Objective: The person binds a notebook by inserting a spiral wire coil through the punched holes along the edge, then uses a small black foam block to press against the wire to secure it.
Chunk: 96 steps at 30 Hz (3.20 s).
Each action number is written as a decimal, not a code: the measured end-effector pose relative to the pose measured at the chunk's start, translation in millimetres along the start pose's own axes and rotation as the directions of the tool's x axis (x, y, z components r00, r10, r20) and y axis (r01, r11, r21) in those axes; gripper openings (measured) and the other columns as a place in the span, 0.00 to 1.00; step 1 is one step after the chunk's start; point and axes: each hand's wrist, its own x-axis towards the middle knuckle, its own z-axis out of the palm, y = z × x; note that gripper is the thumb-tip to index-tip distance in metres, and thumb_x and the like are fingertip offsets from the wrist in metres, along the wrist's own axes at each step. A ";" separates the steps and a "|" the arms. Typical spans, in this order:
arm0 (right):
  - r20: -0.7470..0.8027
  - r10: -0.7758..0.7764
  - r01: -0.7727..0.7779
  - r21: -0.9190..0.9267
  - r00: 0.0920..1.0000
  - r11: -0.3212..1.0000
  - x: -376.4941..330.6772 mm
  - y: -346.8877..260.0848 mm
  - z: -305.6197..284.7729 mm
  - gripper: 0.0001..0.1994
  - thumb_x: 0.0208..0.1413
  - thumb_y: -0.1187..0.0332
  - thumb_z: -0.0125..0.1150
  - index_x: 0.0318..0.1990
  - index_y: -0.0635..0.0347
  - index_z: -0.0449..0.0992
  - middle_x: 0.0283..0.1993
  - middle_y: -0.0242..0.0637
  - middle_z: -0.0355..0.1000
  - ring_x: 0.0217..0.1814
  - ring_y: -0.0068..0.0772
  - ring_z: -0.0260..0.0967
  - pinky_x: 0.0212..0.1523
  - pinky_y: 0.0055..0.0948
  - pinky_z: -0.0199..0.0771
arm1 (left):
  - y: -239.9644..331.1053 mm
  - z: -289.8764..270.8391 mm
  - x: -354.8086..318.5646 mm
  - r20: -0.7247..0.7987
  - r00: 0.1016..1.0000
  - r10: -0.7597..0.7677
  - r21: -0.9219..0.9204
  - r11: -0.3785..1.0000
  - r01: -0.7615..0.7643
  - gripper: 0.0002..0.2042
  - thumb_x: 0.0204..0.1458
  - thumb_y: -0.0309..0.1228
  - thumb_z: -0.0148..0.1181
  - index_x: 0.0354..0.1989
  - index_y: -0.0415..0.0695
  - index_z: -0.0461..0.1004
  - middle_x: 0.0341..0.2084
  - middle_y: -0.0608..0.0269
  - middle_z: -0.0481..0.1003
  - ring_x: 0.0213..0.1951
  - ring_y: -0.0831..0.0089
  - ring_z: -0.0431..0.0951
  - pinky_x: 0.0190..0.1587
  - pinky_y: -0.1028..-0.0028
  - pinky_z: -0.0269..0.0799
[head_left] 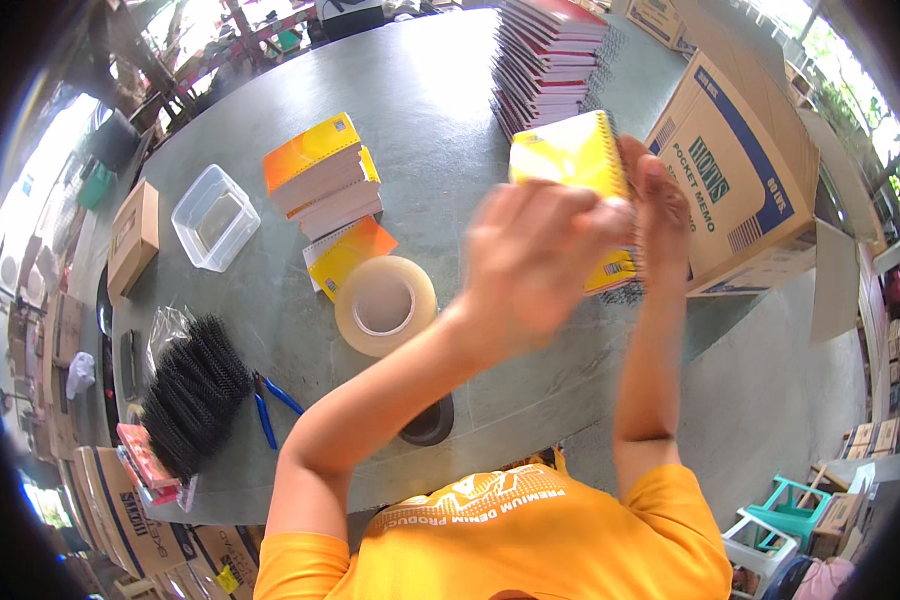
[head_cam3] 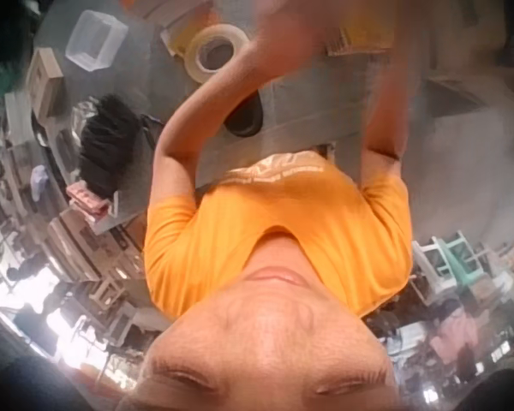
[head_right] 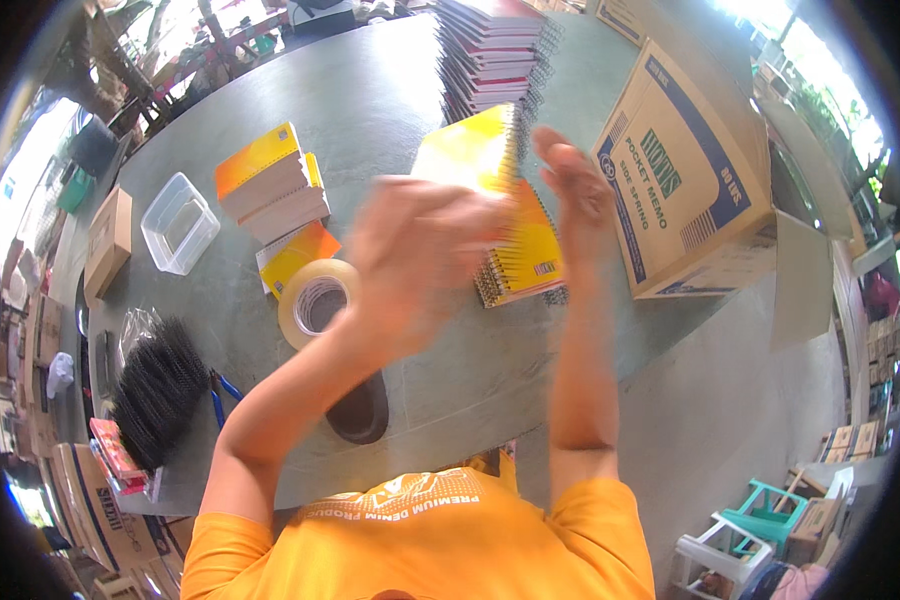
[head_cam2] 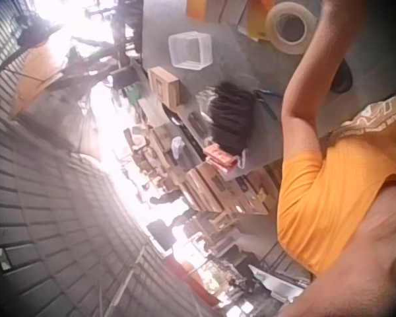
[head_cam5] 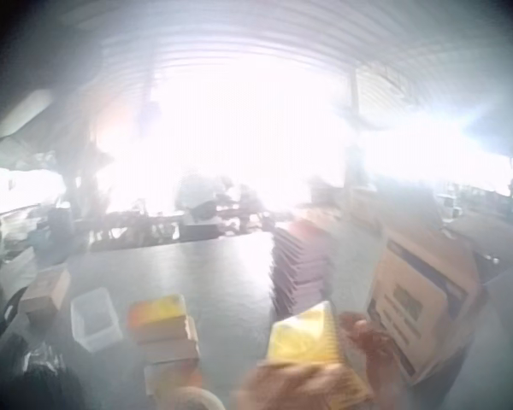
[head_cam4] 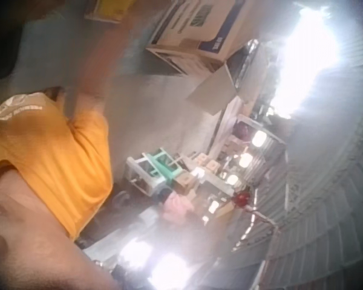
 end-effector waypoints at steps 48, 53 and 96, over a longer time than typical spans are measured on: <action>0.695 -0.036 0.559 -0.545 0.718 0.625 -137.1 94.4 165.1 0.11 0.55 0.62 0.52 0.41 0.53 0.77 0.53 0.38 0.69 0.68 0.44 0.50 0.67 0.52 0.38 | -237.6 -127.2 -201.1 0.428 0.173 -0.887 0.552 0.408 0.727 0.35 0.24 0.38 0.76 0.47 0.37 0.73 0.35 0.49 0.77 0.41 0.60 0.77 0.44 0.66 0.72; 0.690 -0.052 0.587 -0.571 0.722 0.574 -139.6 95.8 168.4 0.12 0.56 0.60 0.49 0.39 0.53 0.77 0.50 0.38 0.70 0.68 0.43 0.49 0.67 0.52 0.36 | -223.5 -127.6 -184.3 0.412 0.104 -0.905 0.586 0.351 0.730 0.37 0.25 0.35 0.75 0.53 0.42 0.71 0.38 0.49 0.77 0.40 0.63 0.78 0.45 0.68 0.72; 0.444 0.210 -0.347 0.255 0.871 0.903 -85.9 91.3 146.5 0.14 0.46 0.80 0.65 0.40 0.61 0.70 0.37 0.33 0.72 0.38 0.21 0.68 0.42 0.21 0.70 | -65.2 -110.2 -159.8 0.209 0.431 -0.878 -0.423 0.316 0.849 0.16 0.44 0.24 0.68 0.40 0.40 0.71 0.33 0.66 0.76 0.38 0.80 0.75 0.41 0.78 0.71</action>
